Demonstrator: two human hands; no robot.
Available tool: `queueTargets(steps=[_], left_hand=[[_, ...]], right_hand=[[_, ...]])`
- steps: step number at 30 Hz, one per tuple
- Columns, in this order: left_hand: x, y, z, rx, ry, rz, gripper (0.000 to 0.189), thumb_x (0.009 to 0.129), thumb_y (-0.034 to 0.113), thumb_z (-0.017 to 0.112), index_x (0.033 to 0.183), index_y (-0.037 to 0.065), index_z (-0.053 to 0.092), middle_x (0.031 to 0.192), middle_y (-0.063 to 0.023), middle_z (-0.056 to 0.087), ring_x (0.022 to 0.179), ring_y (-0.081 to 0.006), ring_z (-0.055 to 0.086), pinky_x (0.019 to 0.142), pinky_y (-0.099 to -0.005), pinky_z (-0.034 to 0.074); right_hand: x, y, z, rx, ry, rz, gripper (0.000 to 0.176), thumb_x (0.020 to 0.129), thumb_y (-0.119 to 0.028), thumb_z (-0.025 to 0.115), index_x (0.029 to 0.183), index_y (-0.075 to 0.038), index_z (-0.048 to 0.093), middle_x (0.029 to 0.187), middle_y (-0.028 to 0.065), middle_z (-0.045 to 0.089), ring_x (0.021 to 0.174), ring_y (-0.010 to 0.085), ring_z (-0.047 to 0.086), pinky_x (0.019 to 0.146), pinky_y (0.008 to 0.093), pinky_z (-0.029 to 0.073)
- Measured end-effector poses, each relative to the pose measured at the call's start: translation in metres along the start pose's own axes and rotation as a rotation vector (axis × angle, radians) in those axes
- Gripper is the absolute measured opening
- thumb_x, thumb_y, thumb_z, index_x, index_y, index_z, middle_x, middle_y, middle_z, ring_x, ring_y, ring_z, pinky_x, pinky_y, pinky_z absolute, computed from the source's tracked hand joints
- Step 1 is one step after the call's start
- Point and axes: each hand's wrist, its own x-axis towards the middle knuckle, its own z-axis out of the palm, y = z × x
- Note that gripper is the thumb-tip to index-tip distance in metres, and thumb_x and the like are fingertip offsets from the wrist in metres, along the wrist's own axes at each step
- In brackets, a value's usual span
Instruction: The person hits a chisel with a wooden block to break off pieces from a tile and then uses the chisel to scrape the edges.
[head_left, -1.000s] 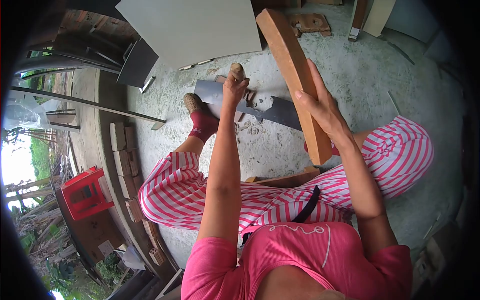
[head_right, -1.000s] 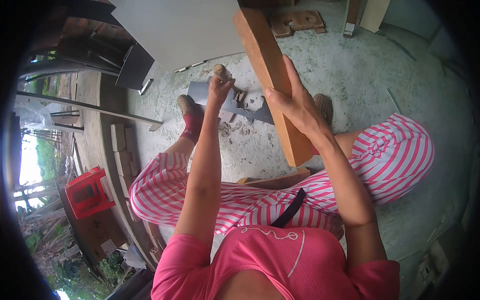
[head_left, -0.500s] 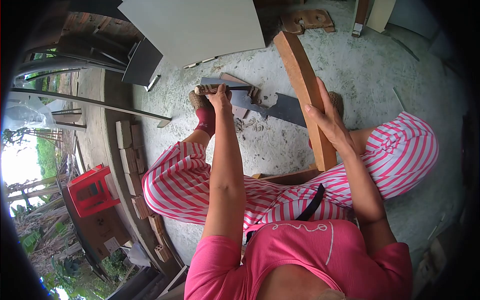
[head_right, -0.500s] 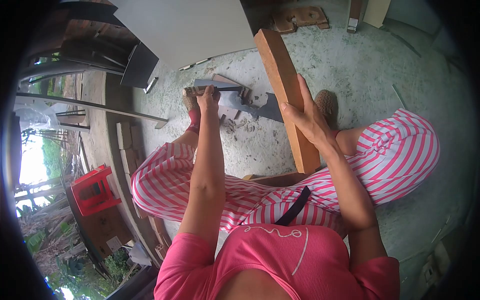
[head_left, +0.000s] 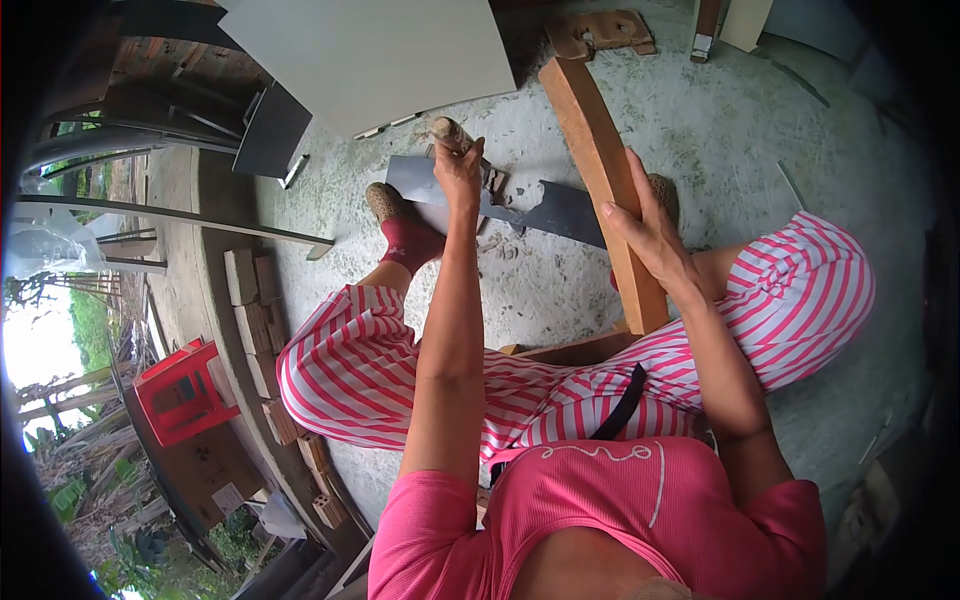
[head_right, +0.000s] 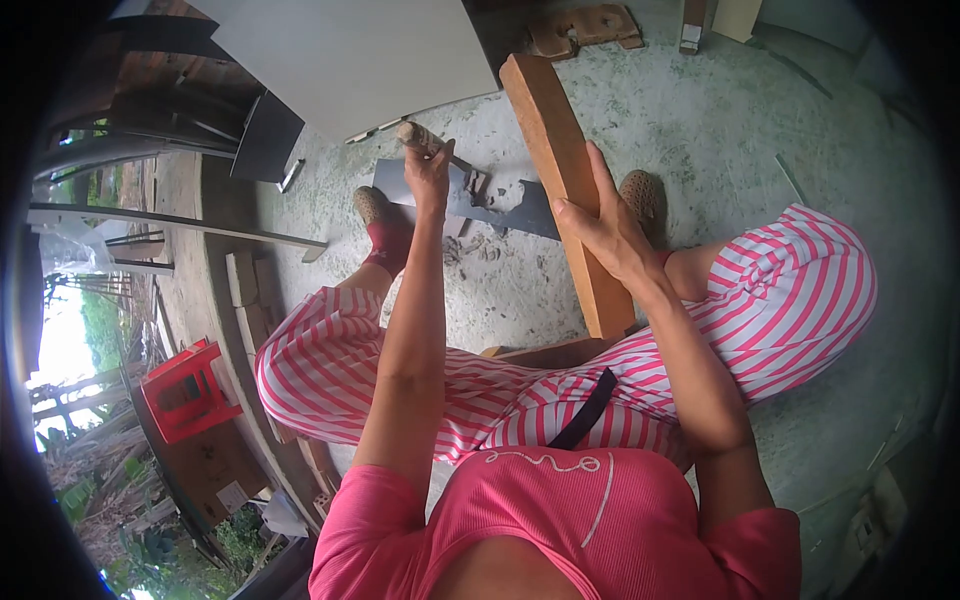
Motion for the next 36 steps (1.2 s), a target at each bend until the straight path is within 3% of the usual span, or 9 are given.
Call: queueTargets(steps=[13,19,22,26,28,29,30,33,36], left_hand=[[-0.019,-0.007,0.014,-0.001,0.096,0.083,0.036,0.074,0.018,0.075,0.097,0.001,0.053,0.082,-0.0126,0.061,0.075,-0.0236,0.058,0.071,-0.0354,0.047],[-0.031,0.007,0.035,0.254,0.036,0.157,0.040,0.074,0.017,0.075,0.096,0.003,0.045,0.093,-0.0179,0.053,0.083,-0.0393,0.053,0.071,-0.0458,0.043],[-0.029,0.011,0.046,0.265,0.052,0.125,0.040,0.074,0.017,0.074,0.101,0.006,0.046,0.099,-0.0185,0.052,0.082,-0.0406,0.056,0.071,-0.0479,0.047],[-0.025,0.014,0.051,0.266,0.059,0.110,0.036,0.076,0.016,0.072,0.101,0.008,0.048,0.096,-0.0182,0.051,0.082,-0.0401,0.057,0.069,-0.0479,0.049],[-0.025,0.015,0.051,0.268,0.078,0.105,0.034,0.076,0.015,0.071,0.101,0.008,0.048,0.095,-0.0180,0.050,0.081,-0.0401,0.057,0.068,-0.0474,0.049],[-0.025,0.015,0.051,0.267,0.072,0.099,0.034,0.076,0.014,0.071,0.101,0.008,0.048,0.095,-0.0181,0.050,0.080,-0.0400,0.057,0.068,-0.0474,0.049],[-0.026,0.015,0.051,0.267,0.069,0.094,0.034,0.076,0.014,0.070,0.101,0.008,0.049,0.095,-0.0181,0.051,0.080,-0.0400,0.058,0.067,-0.0474,0.049],[-0.035,0.009,0.054,0.266,-0.021,0.060,0.033,0.075,0.011,0.069,0.100,0.009,0.048,0.096,-0.0175,0.049,0.078,-0.0410,0.058,0.066,-0.0487,0.049],[-0.037,0.002,0.062,0.283,0.002,0.069,0.032,0.075,0.013,0.069,0.100,0.010,0.049,0.095,-0.0186,0.051,0.079,-0.0407,0.058,0.065,-0.0479,0.049]], right_hand=[[0.002,0.010,0.002,0.004,-0.033,0.059,0.095,0.080,-0.052,0.057,0.147,-0.004,0.011,0.139,0.0300,0.033,0.132,0.0369,0.032,0.108,0.0374,0.025],[0.001,-0.004,0.006,-0.087,-0.017,-0.054,0.090,0.081,-0.042,0.059,0.147,-0.005,0.010,0.137,0.0289,0.037,0.130,0.0345,0.036,0.107,0.0378,0.026],[0.002,-0.045,0.003,-0.059,0.121,-0.258,0.087,0.077,-0.029,0.059,0.147,-0.007,0.012,0.129,0.0236,0.046,0.103,0.0285,0.058,0.090,0.0349,0.047],[0.011,-0.071,0.009,0.058,0.190,-0.421,0.090,0.075,-0.023,0.060,0.147,-0.010,0.008,0.122,0.0198,0.050,0.089,0.0227,0.061,0.079,0.0332,0.051],[0.024,-0.053,0.022,-0.025,0.274,-0.420,0.089,0.076,-0.022,0.060,0.148,-0.013,0.008,0.120,0.0202,0.051,0.089,0.0225,0.061,0.079,0.0334,0.052],[0.027,-0.043,0.032,-0.035,0.201,-0.288,0.088,0.078,-0.029,0.057,0.148,-0.012,0.006,0.139,0.0174,0.035,0.117,0.0274,0.046,0.095,0.0365,0.041],[0.031,-0.034,0.035,-0.156,0.044,-0.123,0.090,0.078,-0.031,0.059,0.148,-0.012,0.005,0.139,0.0188,0.036,0.120,0.0298,0.045,0.099,0.0367,0.038],[0.047,0.016,0.039,-0.221,-0.125,-0.103,0.089,0.079,-0.034,0.060,0.148,-0.012,0.008,0.140,0.0201,0.036,0.122,0.0300,0.043,0.100,0.0365,0.036],[0.034,0.020,0.035,-0.143,-0.120,-0.033,0.087,0.081,-0.035,0.060,0.148,-0.012,0.009,0.119,0.0217,0.055,0.105,0.0309,0.057,0.093,0.0383,0.043]])
